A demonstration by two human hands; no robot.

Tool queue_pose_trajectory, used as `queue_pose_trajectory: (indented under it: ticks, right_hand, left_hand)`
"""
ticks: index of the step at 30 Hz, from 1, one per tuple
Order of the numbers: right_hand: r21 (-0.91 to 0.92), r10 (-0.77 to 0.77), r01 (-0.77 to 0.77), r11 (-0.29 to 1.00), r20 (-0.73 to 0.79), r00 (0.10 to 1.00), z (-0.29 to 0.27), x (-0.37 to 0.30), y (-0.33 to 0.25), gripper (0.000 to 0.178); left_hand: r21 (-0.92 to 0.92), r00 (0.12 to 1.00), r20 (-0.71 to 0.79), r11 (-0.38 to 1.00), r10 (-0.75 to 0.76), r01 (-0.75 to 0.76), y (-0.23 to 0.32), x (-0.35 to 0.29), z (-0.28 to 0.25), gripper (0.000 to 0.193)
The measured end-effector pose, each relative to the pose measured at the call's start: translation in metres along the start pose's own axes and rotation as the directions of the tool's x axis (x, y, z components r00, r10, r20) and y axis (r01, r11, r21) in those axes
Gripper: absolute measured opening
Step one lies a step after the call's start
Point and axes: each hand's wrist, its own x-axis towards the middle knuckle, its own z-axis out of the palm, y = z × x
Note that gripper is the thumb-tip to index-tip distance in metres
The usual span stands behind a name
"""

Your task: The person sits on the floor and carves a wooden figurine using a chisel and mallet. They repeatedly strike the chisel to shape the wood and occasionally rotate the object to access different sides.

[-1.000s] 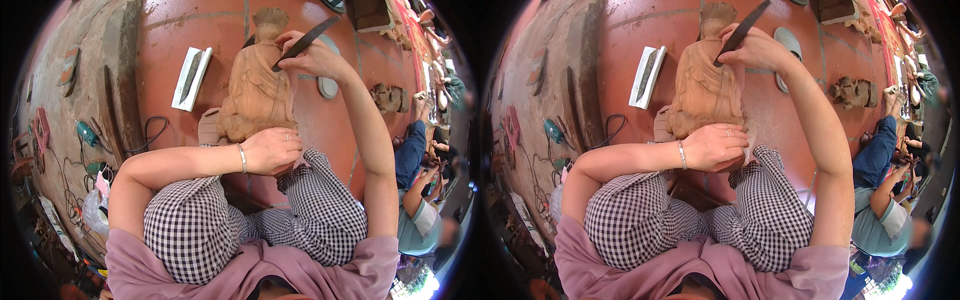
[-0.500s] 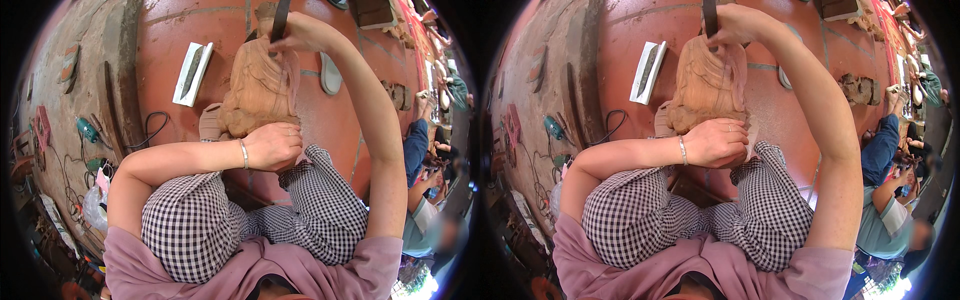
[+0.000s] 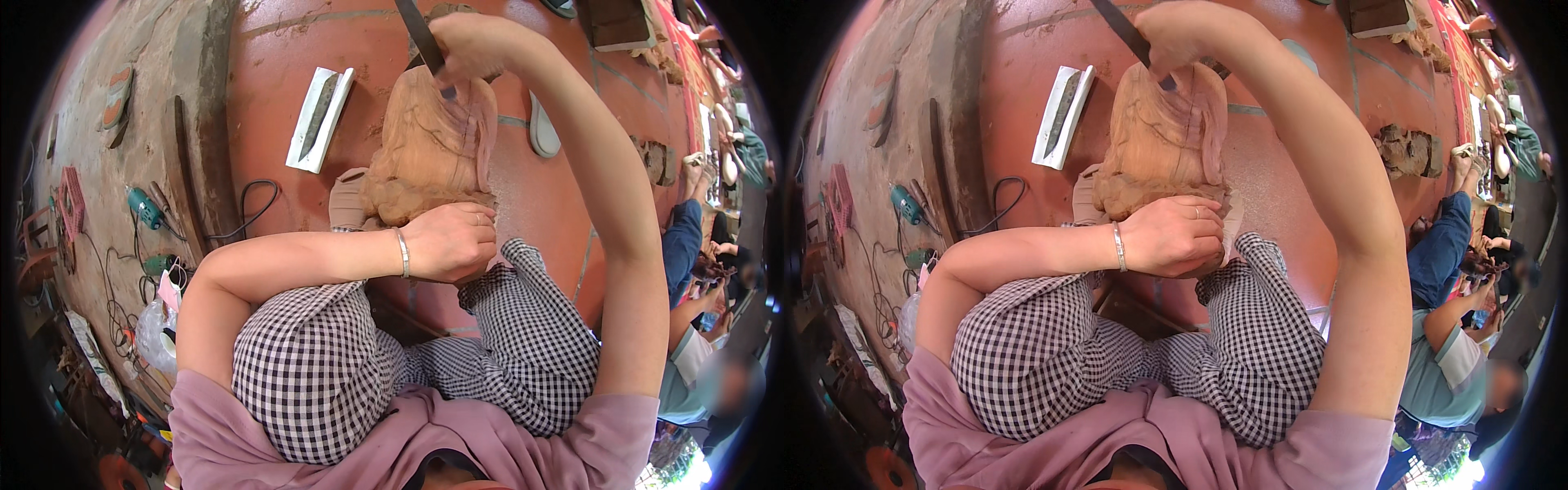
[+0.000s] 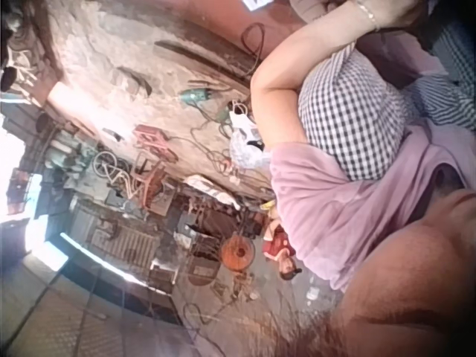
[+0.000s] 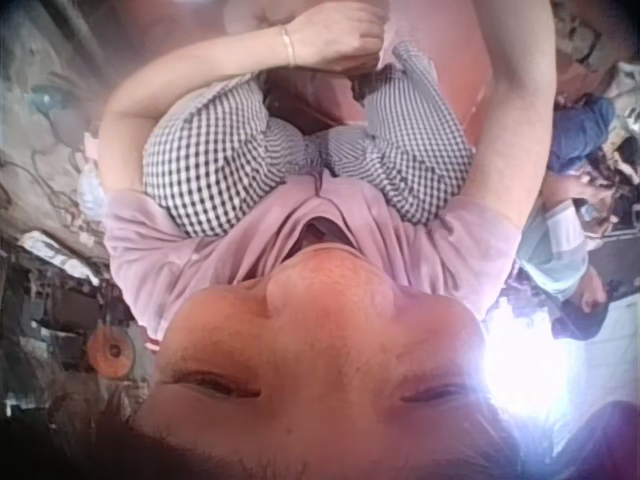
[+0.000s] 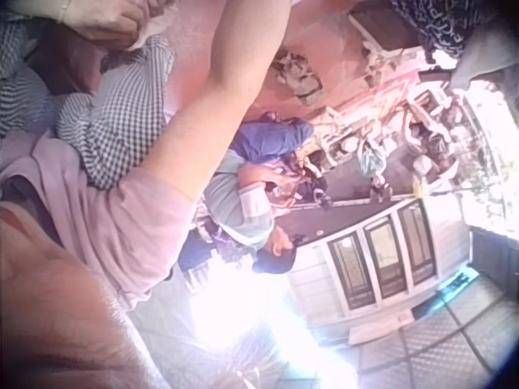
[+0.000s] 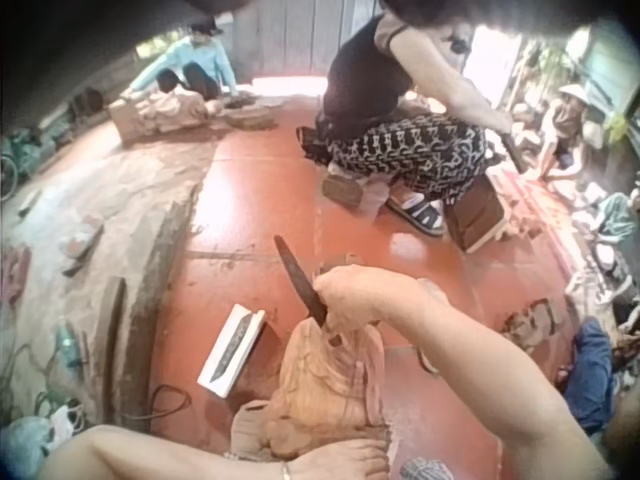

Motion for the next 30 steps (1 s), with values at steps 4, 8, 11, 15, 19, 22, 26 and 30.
queue_pose_trajectory:
  ticks: [4, 8, 11, 15, 19, 22, 26, 30]
  right_hand:
    - [0.132, 0.219, -0.245, 0.960, 0.185, 0.958, -0.042, -0.017, -0.034, 0.028]
    - [-0.101, 0.095, -0.087, 0.991, 0.080, 0.992, -0.010, -0.009, -0.028, 0.022]
    - [0.031, 0.176, -0.177, 0.984, 0.053, 0.983, -0.014, 0.004, -0.017, 0.021]
    - [0.193, 0.117, -0.109, 0.975, -0.029, 0.993, -0.006, -0.001, -0.008, 0.017]
    - [-0.112, 0.027, -0.025, 0.993, 0.023, 0.999, -0.004, -0.003, -0.021, 0.014]
    - [0.037, 0.178, -0.180, 0.983, 0.059, 0.982, -0.021, 0.000, -0.026, 0.016]
    - [-0.008, -0.045, 0.045, 0.999, 0.015, 0.999, -0.004, -0.003, -0.015, 0.015]
    - [-0.067, 0.029, -0.023, 0.997, 0.090, 0.995, -0.017, -0.003, -0.031, 0.016]
  left_hand:
    - [-0.013, 1.000, 0.011, 1.000, 0.010, -0.010, 0.000, 0.000, -0.003, 0.014]
    - [-0.041, 1.000, 0.002, 0.999, -0.004, 0.004, 0.000, 0.002, -0.004, 0.014]
    - [-0.035, 0.999, 0.037, 0.999, 0.002, -0.001, 0.000, 0.003, -0.004, 0.014]
    - [-0.058, 1.000, 0.000, 0.998, 0.011, -0.011, -0.002, 0.002, -0.003, 0.014]
    - [-0.042, 1.000, -0.012, 0.999, -0.001, 0.000, -0.001, 0.000, -0.003, 0.014]
    - [-0.043, 1.000, 0.004, 0.999, 0.013, -0.012, -0.001, 0.003, -0.002, 0.014]
    - [-0.047, 1.000, -0.001, 0.999, 0.006, -0.006, -0.002, 0.000, -0.002, 0.014]
    - [-0.035, 1.000, 0.012, 0.999, 0.004, -0.003, -0.001, 0.002, -0.002, 0.014]
